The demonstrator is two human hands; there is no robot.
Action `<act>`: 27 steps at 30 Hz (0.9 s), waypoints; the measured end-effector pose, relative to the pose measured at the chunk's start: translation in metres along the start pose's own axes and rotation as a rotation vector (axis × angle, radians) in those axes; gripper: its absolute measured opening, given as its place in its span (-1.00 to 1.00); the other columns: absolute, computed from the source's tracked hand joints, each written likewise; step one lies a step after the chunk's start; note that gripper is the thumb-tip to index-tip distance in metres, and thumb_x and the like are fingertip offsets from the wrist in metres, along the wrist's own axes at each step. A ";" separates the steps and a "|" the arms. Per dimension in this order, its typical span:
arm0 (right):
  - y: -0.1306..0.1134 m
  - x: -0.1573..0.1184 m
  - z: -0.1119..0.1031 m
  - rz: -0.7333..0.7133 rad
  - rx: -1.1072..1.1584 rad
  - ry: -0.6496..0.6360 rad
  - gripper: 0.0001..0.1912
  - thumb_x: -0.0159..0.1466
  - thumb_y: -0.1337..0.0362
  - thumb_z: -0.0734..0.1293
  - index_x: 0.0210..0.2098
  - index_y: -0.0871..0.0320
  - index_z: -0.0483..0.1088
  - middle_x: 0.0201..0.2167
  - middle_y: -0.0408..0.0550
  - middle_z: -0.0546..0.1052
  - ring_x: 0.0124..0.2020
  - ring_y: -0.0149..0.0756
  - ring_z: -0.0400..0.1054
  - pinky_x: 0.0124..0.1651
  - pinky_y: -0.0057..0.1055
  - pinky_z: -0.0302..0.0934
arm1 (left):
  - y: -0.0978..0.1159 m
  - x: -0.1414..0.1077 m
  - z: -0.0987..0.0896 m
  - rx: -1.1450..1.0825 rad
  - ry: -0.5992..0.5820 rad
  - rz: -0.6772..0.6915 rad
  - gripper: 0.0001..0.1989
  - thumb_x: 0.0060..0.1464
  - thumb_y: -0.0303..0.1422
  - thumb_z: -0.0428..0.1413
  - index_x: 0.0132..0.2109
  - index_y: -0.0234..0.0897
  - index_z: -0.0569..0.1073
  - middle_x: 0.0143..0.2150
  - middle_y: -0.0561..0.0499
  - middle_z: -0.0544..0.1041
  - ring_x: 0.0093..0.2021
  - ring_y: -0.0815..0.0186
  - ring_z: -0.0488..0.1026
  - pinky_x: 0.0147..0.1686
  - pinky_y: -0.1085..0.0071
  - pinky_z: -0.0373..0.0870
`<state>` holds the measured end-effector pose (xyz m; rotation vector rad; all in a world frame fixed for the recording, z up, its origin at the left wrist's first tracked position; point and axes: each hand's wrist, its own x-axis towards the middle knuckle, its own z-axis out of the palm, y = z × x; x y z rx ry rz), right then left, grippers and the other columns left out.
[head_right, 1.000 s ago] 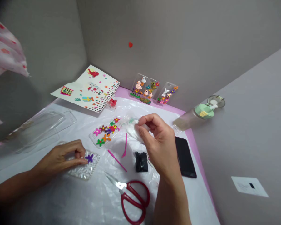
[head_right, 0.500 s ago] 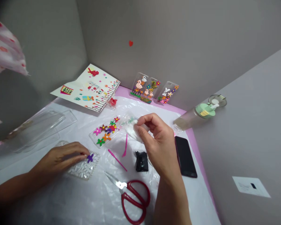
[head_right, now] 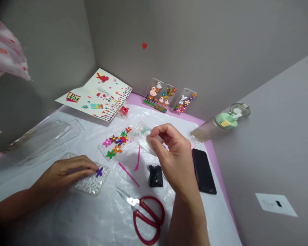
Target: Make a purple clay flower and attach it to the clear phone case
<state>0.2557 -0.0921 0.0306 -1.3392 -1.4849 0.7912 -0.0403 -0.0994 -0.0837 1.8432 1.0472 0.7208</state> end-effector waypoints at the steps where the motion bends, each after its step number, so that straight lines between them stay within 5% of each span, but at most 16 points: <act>1: 0.000 0.000 0.000 0.001 0.000 -0.001 -0.94 0.27 0.36 0.41 -0.29 0.08 0.45 -0.36 -0.19 0.42 -0.39 -0.41 0.26 -0.37 -0.42 0.08 | 0.001 0.000 0.000 0.001 -0.001 -0.008 -0.83 0.27 -0.27 0.14 -0.23 -0.13 0.63 -0.24 0.05 0.66 -0.22 0.28 0.60 -0.17 0.46 0.48; 14: 0.001 0.000 0.002 0.001 -0.004 -0.001 -0.94 0.27 0.35 0.41 -0.30 0.08 0.44 -0.38 -0.19 0.42 -0.41 -0.42 0.25 -0.40 -0.42 0.07 | -0.004 -0.004 0.004 0.061 0.026 -0.053 -0.89 0.29 -0.30 0.12 -0.15 -0.15 0.55 -0.19 0.05 0.60 -0.15 0.26 0.53 -0.10 0.38 0.41; 20: 0.001 0.000 0.002 -0.001 -0.015 -0.009 -0.94 0.27 0.35 0.41 -0.30 0.08 0.44 -0.38 -0.19 0.42 -0.40 -0.41 0.26 -0.40 -0.43 0.07 | -0.011 -0.002 0.009 0.057 0.010 0.133 -0.89 0.30 -0.31 0.16 -0.20 -0.15 0.57 -0.21 0.03 0.57 -0.13 0.24 0.48 -0.09 0.38 0.39; 27: 0.001 0.001 0.003 0.001 -0.012 -0.017 -0.93 0.27 0.37 0.40 -0.30 0.08 0.44 -0.39 -0.20 0.41 -0.41 -0.43 0.25 -0.41 -0.42 0.06 | -0.020 -0.001 0.012 0.124 0.032 0.165 -0.87 0.30 -0.34 0.15 -0.14 -0.10 0.62 -0.16 0.01 0.55 -0.11 0.23 0.47 -0.09 0.36 0.40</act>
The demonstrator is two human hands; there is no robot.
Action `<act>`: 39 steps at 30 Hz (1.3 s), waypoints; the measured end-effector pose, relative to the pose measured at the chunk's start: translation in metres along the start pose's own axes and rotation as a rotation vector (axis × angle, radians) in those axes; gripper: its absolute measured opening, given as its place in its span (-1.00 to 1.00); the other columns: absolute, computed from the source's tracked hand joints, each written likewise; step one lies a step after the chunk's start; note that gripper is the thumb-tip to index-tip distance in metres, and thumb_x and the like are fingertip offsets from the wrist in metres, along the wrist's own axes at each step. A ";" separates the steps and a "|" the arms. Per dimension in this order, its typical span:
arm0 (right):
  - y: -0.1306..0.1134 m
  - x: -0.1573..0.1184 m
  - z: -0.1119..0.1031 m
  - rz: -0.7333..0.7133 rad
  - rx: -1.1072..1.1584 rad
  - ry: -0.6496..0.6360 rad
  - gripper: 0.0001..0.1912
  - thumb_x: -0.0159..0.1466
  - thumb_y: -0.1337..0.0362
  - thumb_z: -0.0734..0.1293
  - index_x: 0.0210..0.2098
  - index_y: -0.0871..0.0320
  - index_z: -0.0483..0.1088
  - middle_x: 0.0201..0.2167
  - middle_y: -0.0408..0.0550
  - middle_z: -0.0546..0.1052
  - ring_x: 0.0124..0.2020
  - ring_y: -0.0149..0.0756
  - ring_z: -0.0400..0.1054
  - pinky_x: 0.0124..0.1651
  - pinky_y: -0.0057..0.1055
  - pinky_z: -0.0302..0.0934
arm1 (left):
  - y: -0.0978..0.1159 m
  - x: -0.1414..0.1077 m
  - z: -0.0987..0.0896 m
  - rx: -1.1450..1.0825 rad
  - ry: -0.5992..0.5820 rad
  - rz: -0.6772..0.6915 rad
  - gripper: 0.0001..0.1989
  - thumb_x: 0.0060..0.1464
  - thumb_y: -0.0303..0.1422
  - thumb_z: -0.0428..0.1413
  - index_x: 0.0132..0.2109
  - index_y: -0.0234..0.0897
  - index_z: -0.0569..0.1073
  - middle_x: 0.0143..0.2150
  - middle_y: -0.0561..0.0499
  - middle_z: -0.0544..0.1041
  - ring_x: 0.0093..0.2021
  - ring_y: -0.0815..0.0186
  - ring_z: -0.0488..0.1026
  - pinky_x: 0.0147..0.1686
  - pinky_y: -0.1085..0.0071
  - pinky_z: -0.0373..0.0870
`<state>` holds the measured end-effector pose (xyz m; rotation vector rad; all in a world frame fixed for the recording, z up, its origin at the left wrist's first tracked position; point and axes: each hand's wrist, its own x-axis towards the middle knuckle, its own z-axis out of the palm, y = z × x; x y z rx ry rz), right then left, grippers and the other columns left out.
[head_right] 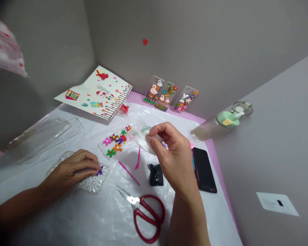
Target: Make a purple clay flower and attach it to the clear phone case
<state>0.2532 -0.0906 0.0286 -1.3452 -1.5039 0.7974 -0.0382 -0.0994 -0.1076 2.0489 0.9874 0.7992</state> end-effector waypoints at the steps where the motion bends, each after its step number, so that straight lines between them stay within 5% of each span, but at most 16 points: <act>1: 0.000 0.000 0.000 0.002 0.003 -0.002 -0.92 0.27 0.38 0.40 -0.30 0.08 0.44 -0.38 -0.21 0.41 -0.41 -0.43 0.25 -0.40 -0.43 0.06 | 0.000 0.000 0.000 0.010 0.001 0.000 -0.87 0.30 -0.33 0.15 -0.14 -0.10 0.62 -0.16 0.01 0.55 -0.10 0.22 0.47 -0.08 0.36 0.40; 39: -0.001 0.000 0.001 -0.005 -0.028 -0.028 -0.93 0.28 0.38 0.39 -0.31 0.10 0.42 -0.39 -0.22 0.40 -0.43 -0.46 0.22 -0.41 -0.45 0.06 | 0.000 0.001 0.000 0.065 -0.036 0.023 -0.87 0.32 -0.38 0.11 -0.20 -0.15 0.55 -0.16 0.03 0.52 -0.08 0.23 0.40 -0.06 0.34 0.31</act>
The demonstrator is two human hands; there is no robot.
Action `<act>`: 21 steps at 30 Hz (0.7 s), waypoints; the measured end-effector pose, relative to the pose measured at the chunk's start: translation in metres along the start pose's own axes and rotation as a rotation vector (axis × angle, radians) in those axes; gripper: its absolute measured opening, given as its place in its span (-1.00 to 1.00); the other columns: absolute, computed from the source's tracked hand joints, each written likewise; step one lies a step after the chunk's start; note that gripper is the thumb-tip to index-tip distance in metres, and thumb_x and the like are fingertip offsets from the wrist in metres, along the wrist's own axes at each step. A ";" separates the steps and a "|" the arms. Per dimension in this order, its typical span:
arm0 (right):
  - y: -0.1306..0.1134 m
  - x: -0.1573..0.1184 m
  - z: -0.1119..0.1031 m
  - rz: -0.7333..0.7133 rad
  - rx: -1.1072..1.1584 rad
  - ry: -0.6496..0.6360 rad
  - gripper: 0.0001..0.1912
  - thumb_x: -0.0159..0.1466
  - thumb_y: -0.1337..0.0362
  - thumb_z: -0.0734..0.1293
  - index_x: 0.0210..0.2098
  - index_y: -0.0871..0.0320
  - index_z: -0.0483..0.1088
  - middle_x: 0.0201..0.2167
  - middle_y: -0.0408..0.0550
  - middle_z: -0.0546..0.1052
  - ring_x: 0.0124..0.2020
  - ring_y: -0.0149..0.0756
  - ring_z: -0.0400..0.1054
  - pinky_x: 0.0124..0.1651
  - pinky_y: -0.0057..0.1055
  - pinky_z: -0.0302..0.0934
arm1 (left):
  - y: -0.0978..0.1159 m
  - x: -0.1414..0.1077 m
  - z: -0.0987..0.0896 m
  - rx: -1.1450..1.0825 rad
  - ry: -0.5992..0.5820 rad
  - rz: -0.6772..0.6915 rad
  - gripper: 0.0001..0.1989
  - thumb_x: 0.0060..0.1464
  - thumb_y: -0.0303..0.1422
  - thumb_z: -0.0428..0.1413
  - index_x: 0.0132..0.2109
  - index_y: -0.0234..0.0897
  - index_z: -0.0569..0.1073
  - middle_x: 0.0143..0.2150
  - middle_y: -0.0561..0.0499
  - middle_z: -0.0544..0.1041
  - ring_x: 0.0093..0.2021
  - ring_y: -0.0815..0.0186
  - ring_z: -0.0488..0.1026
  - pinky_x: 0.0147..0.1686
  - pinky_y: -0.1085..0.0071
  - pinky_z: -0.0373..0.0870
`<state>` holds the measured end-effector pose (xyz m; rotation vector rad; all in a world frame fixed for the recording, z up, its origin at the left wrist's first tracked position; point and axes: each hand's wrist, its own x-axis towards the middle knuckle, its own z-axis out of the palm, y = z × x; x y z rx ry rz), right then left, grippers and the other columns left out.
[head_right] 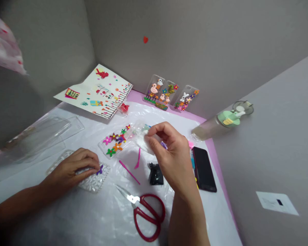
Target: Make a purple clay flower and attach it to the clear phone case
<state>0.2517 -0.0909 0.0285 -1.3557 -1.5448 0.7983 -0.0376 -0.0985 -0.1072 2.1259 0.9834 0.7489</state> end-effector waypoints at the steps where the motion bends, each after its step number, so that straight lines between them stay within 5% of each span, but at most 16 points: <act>1: 0.000 0.000 0.000 -0.001 -0.001 -0.001 -0.93 0.28 0.38 0.39 -0.31 0.10 0.42 -0.39 -0.22 0.40 -0.43 -0.47 0.22 -0.41 -0.45 0.06 | 0.000 0.000 0.000 0.004 0.000 -0.005 -0.87 0.32 -0.38 0.11 -0.20 -0.15 0.55 -0.15 0.03 0.52 -0.08 0.23 0.40 -0.06 0.34 0.31; 13: 0.004 -0.006 0.003 0.043 -0.184 -0.143 -0.98 0.33 0.34 0.33 -0.26 0.10 0.39 -0.41 -0.22 0.42 -0.40 -0.42 0.25 -0.30 -0.43 0.10 | 0.002 -0.003 -0.011 0.022 0.061 -0.079 -0.82 0.37 -0.28 0.01 -0.07 -0.16 0.50 -0.08 -0.01 0.53 0.00 0.14 0.39 0.02 0.28 0.28; 21: 0.021 -0.019 0.021 0.091 -0.346 -0.468 -0.91 0.36 0.39 0.29 -0.21 0.06 0.37 -0.25 -0.16 0.54 -0.22 -0.31 0.41 -0.16 -0.38 0.19 | -0.007 0.003 -0.023 0.105 -0.145 -0.073 -0.79 0.38 -0.29 0.02 0.00 -0.05 0.55 0.02 0.02 0.51 0.07 0.16 0.38 0.07 0.30 0.29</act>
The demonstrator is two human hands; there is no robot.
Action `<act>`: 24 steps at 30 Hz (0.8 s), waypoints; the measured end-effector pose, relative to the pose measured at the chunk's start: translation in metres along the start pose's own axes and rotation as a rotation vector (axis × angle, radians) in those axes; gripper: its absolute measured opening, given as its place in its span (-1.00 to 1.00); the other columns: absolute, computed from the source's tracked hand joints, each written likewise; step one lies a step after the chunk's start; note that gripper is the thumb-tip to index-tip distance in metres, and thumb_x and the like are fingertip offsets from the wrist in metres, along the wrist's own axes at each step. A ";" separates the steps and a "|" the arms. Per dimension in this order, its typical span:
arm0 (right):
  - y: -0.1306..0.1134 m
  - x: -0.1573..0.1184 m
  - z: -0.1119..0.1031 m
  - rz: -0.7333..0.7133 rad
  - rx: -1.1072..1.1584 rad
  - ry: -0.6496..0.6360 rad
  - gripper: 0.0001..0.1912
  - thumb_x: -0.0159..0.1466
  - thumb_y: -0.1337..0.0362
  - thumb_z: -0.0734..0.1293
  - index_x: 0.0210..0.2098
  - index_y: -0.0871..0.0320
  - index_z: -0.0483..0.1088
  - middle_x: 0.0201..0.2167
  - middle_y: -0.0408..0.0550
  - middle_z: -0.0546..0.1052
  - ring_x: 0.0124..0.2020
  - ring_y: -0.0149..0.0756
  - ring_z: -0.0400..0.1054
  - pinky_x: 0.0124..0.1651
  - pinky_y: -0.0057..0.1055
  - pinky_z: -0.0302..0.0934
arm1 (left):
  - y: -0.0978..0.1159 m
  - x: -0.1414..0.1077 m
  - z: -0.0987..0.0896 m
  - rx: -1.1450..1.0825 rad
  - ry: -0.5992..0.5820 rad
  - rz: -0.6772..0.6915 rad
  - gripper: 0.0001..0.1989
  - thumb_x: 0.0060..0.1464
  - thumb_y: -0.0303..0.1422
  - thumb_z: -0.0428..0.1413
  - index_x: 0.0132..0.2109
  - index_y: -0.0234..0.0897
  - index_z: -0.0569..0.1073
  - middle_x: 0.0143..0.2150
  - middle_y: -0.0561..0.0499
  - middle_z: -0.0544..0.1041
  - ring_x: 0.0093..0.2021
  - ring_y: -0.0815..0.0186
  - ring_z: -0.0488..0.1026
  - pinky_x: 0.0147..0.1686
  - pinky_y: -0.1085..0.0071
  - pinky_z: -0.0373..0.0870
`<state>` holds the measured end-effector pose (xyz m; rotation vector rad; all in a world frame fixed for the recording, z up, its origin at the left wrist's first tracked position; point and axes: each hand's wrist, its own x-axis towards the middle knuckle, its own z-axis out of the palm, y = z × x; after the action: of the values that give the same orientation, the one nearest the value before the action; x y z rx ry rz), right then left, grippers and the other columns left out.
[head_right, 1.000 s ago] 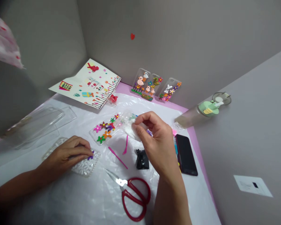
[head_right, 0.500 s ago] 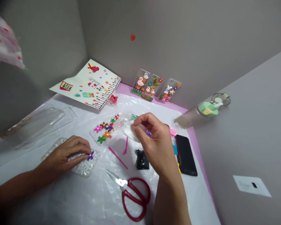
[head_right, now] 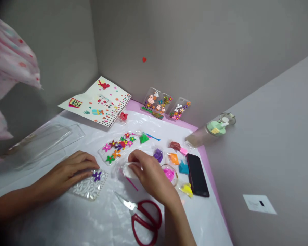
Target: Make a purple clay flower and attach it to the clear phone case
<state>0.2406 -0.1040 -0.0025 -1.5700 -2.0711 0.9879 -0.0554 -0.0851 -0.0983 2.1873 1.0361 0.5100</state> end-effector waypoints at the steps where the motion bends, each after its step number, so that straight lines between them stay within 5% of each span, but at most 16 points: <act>1: 0.002 0.000 0.003 -0.007 -0.020 -0.028 -0.88 0.36 0.42 0.28 -0.20 0.06 0.37 -0.23 -0.15 0.54 -0.20 -0.30 0.41 -0.13 -0.37 0.20 | 0.001 0.001 -0.001 0.003 -0.015 0.000 -0.79 0.38 -0.30 0.02 -0.02 -0.05 0.55 0.01 0.02 0.51 0.06 0.17 0.39 0.06 0.31 0.29; 6: 0.012 -0.007 0.008 -0.046 -0.017 0.037 -0.78 0.36 0.44 0.27 -0.08 0.01 0.38 0.09 -0.06 0.46 0.08 -0.24 0.36 0.11 -0.28 0.18 | 0.006 0.009 -0.004 -0.018 -0.077 0.023 -0.80 0.35 -0.36 0.02 -0.18 -0.12 0.54 -0.07 0.03 0.51 -0.01 0.20 0.40 -0.03 0.34 0.30; 14: 0.001 -0.033 0.033 0.078 0.313 0.131 -0.94 0.39 0.30 0.30 -0.18 0.07 0.43 -0.18 -0.13 0.56 -0.11 -0.29 0.44 -0.01 -0.37 0.25 | 0.007 0.018 -0.016 -0.121 -0.051 0.017 -0.84 0.32 -0.31 0.05 -0.18 -0.13 0.53 -0.05 0.02 0.53 0.02 0.18 0.40 0.04 0.30 0.30; 20: -0.002 -0.031 0.049 0.126 0.337 0.137 -0.94 0.37 0.29 0.32 -0.20 0.10 0.45 -0.20 -0.13 0.57 -0.12 -0.29 0.43 0.00 -0.38 0.22 | 0.009 0.023 -0.022 -0.014 -0.179 0.021 -0.86 0.26 -0.39 0.09 -0.19 -0.13 0.56 -0.08 0.02 0.53 0.01 0.15 0.40 -0.01 0.32 0.31; 24: 0.001 -0.028 0.052 0.114 0.366 0.113 -0.93 0.37 0.28 0.32 -0.21 0.11 0.46 -0.23 -0.12 0.56 -0.15 -0.28 0.41 -0.03 -0.38 0.22 | 0.008 0.025 -0.014 0.013 -0.165 0.054 -0.82 0.27 -0.42 0.08 -0.24 -0.15 0.57 -0.11 0.02 0.53 -0.02 0.19 0.41 -0.03 0.35 0.31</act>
<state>0.2163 -0.1465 -0.0355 -1.5214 -1.6291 1.2086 -0.0445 -0.0640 -0.0810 2.2318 0.8967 0.3404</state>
